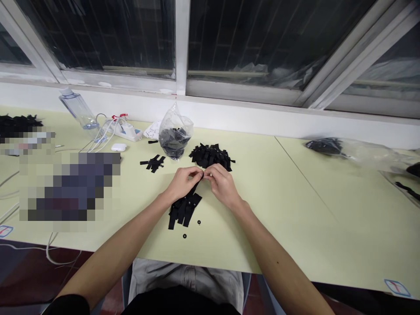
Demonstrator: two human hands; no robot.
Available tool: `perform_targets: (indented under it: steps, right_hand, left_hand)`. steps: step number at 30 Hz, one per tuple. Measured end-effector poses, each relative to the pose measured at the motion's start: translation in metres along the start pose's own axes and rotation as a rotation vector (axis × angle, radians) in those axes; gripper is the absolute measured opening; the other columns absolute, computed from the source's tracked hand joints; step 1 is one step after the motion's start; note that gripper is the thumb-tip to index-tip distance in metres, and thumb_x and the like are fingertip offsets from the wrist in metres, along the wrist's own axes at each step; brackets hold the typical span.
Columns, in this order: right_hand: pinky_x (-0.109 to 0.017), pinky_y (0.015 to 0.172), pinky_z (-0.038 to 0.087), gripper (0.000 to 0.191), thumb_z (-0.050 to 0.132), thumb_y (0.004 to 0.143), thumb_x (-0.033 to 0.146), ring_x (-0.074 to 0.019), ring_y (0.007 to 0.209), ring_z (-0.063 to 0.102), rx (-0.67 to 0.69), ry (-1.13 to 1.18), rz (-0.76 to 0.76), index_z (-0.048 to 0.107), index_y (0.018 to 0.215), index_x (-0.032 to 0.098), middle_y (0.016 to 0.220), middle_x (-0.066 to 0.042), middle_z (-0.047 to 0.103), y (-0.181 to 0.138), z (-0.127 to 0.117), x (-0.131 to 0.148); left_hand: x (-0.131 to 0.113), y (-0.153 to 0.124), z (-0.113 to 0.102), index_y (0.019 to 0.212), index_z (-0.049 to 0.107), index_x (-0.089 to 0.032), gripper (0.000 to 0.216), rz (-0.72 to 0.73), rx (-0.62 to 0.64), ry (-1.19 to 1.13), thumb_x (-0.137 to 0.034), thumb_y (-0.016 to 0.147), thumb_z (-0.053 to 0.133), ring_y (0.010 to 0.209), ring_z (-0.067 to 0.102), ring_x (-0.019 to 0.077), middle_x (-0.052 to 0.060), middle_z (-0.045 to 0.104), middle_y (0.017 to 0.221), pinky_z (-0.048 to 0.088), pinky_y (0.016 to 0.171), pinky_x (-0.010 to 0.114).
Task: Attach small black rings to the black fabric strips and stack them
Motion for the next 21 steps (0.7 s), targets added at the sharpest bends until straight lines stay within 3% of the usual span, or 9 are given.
perform_targets:
  steps: [7,13,18,21]
  right_hand:
    - [-0.036,0.074,0.046,0.02,0.043,0.095,0.01,-0.0223,0.087,0.054,0.053,-0.134,-0.027,0.059,0.09,0.022,0.091,-0.007,0.063,-0.002,0.003,-0.002]
    - [-0.037,0.075,0.047,0.02,0.042,0.097,0.012,-0.0226,0.088,0.055,0.048,-0.096,-0.018,0.058,0.092,0.022,0.093,-0.008,0.063,-0.001,0.001,0.001]
    - [-0.035,0.072,0.046,0.015,0.046,0.097,0.016,-0.0215,0.085,0.058,-0.009,-0.022,0.047,0.058,0.092,0.022,0.091,-0.007,0.064,0.0,-0.011,-0.009]
    - [-0.033,0.066,0.044,0.012,0.05,0.095,0.018,-0.0194,0.076,0.057,-0.003,-0.016,0.141,0.061,0.09,0.022,0.085,-0.005,0.064,-0.001,-0.017,-0.023]
  left_hand:
    - [0.009,0.001,0.005,0.09,0.073,-0.017,0.025,-0.081,-0.039,-0.128,-0.033,0.091,0.054,0.084,0.067,0.0192,0.005,0.073,0.09,0.052,0.078,0.029]
    - [0.015,0.001,0.002,0.093,0.077,-0.018,0.024,-0.089,-0.117,-0.182,-0.034,0.089,0.06,0.089,0.069,0.0208,0.006,0.076,0.096,0.054,0.081,0.031]
    - [0.016,0.0,-0.008,0.091,0.079,-0.021,0.02,-0.063,-0.184,-0.04,-0.036,0.086,0.067,0.082,0.07,0.0209,0.005,0.077,0.091,0.055,0.075,0.032]
    - [0.013,0.0,-0.01,0.088,0.079,-0.024,0.017,-0.005,-0.15,0.087,-0.036,0.085,0.068,0.078,0.069,0.0202,0.005,0.076,0.088,0.053,0.072,0.032]
Point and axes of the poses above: each hand's wrist, its own y-axis towards the middle knuckle, its own z-axis out of the palm, x = y × z, the point moved 5 cm from there along y, towards the middle knuckle
